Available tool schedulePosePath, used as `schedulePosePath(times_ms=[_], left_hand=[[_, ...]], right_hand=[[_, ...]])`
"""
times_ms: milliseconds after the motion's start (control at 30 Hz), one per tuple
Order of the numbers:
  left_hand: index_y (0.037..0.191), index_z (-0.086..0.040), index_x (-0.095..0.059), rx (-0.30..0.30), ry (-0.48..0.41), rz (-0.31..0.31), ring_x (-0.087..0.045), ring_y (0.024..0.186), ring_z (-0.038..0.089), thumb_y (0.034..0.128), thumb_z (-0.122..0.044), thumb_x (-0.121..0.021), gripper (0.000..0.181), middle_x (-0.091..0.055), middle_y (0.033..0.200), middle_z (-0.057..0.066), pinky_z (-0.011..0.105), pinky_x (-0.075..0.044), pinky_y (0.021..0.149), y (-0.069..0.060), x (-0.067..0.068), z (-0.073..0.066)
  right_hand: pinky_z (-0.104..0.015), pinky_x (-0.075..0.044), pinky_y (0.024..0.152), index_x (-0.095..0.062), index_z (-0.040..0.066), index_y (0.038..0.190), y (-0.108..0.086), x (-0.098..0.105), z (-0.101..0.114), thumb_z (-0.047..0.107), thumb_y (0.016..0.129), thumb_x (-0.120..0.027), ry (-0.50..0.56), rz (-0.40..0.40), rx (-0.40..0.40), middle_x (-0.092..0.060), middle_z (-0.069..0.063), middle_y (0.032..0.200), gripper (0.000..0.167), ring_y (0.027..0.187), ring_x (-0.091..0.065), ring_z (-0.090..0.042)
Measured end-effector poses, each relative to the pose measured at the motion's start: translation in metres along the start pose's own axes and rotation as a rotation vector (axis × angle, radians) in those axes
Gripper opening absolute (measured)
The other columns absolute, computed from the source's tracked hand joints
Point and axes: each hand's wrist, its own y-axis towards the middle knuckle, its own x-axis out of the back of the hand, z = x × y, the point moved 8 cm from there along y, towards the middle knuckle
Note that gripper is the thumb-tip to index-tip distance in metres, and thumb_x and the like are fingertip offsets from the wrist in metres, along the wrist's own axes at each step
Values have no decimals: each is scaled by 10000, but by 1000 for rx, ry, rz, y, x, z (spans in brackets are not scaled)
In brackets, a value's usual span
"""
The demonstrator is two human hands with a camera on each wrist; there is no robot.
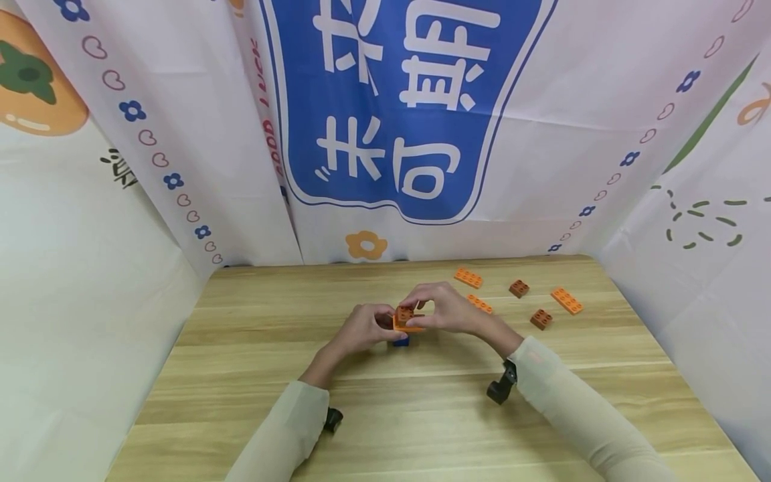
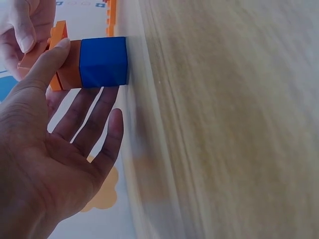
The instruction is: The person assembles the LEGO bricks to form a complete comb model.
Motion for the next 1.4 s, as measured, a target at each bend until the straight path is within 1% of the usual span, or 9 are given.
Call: schedulePosePath(times_ms=[167, 333, 500, 700, 733, 900, 1067, 1200, 1400], left_hand=[[1013, -138, -787, 1, 0, 5, -716, 814, 74, 886, -225, -892, 186, -782, 921, -54, 246, -569, 714, 0, 0, 0], [997, -125, -783, -14, 6, 2, -707, 802, 74, 889, -233, -890, 186, -780, 909, -45, 247, -558, 694, 0, 1, -2], [996, -126, -783, -24, 12, -1, -707, 792, 66, 890, -238, -890, 187, -781, 901, -48, 246, -556, 687, 1, 1, -4], [1004, -137, -787, -27, 24, -4, -706, 791, 63, 884, -242, -896, 193, -782, 911, -52, 247, -559, 700, 1, 1, -5], [1005, -136, -788, -28, 22, -4, -708, 793, 65, 883, -243, -896, 195, -784, 915, -49, 249, -560, 703, 1, 1, -5], [1004, -138, -792, -27, 16, -6, -715, 803, 60, 882, -248, -897, 195, -789, 924, -49, 247, -566, 719, 0, 1, -4], [1004, -146, -793, -23, 20, -3, -708, 796, 64, 878, -251, -900, 195, -785, 916, -57, 246, -561, 716, 1, 0, -3], [1013, -152, -796, -22, 23, -1, -710, 815, 65, 883, -247, -896, 189, -784, 929, -58, 253, -574, 742, 1, 0, -3], [986, -176, -793, -13, 29, -5, -709, 813, 70, 887, -256, -893, 161, -776, 916, -71, 271, -587, 756, 0, 1, -4]], right_hand=[[-412, -635, 815, -809, 85, 1135, 2, -2, 1, 179, 866, -903, -9, 11, -10, -786, -38, 1078, 300, 938, -727, -126], [-387, -635, 813, -810, 79, 1127, 5, -2, 3, 187, 856, -912, -10, 17, -14, -786, -41, 1074, 309, 932, -733, -124], [-364, -630, 824, -810, 79, 1134, 6, -3, 3, 194, 871, -900, -16, 35, -38, -783, -33, 1078, 301, 938, -731, -114], [-455, -627, 842, -818, 91, 1132, 6, -3, 2, 200, 939, -839, 8, 51, -73, -787, -14, 1068, 223, 946, -728, -109], [-473, -625, 844, -820, 94, 1127, 6, -3, 1, 198, 940, -838, 15, 51, -80, -788, -10, 1062, 215, 943, -727, -108], [-488, -623, 855, -826, 103, 1108, 7, -2, -1, 181, 911, -866, 31, 54, -107, -792, 7, 1041, 216, 934, -725, -103], [-415, -627, 847, -826, 97, 1118, 8, -2, 1, 169, 918, -858, 28, 73, -113, -789, 10, 1036, 215, 938, -725, -96], [-362, -621, 842, -826, 103, 1131, 9, -3, 2, 166, 924, -851, 14, 91, -138, -784, 28, 1036, 217, 934, -719, -76], [-293, -606, 836, -822, 96, 1154, 11, -3, 4, 154, 934, -838, -9, 104, -149, -780, 30, 1043, 228, 927, -715, -67]])
